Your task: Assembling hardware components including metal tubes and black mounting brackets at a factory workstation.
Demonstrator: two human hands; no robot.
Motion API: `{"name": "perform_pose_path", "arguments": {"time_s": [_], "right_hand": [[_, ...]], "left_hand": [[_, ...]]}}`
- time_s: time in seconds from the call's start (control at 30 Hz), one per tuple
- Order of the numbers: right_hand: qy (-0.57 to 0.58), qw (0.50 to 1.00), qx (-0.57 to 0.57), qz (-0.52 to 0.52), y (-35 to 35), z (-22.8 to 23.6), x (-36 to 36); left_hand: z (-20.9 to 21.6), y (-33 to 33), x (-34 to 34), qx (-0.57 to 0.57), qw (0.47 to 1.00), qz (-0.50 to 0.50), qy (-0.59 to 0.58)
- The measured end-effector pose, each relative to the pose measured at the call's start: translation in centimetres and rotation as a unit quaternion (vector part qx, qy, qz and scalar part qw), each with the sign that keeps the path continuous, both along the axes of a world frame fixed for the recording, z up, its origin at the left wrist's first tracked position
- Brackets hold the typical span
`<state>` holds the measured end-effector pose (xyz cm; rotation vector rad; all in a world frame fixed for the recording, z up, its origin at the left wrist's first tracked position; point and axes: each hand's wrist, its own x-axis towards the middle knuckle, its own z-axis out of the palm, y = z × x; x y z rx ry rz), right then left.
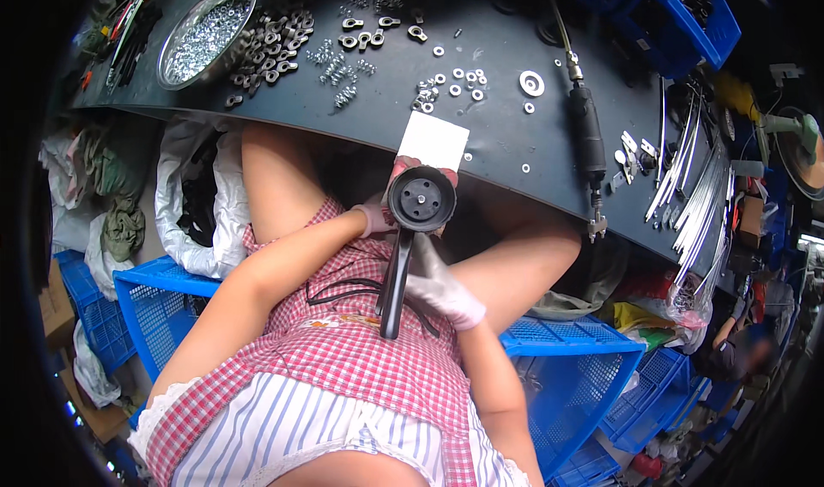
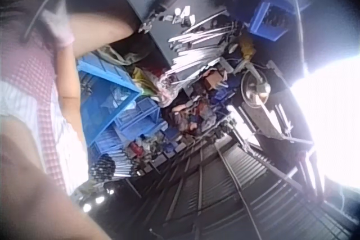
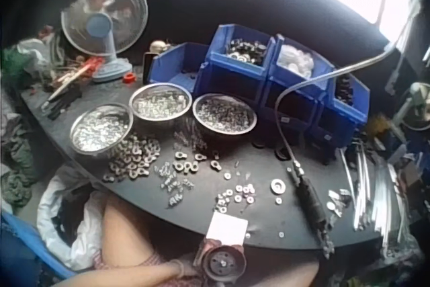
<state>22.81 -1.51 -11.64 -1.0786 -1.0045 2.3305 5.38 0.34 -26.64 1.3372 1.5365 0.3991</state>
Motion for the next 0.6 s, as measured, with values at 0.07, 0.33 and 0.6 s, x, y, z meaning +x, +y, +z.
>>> {"name": "perform_pose_path", "arguments": {"time_s": [0.07,0.33,0.6], "right_hand": [[0.009,0.999,-0.031,-0.014,0.1,0.2,-1.7],[-0.111,0.993,-0.008,-0.033,0.0,-1.9,-4.0],[-0.054,0.988,-0.087,-0.116,-1.2,-2.1,-4.6]], "left_hand": [[-5.2,0.9,1.1,-0.003,0.989,0.008,-0.144],[-7.9,0.5,1.5,0.027,0.995,0.099,0.002],[4.2,0.5,0.0,0.076,0.996,0.045,0.005]]}}
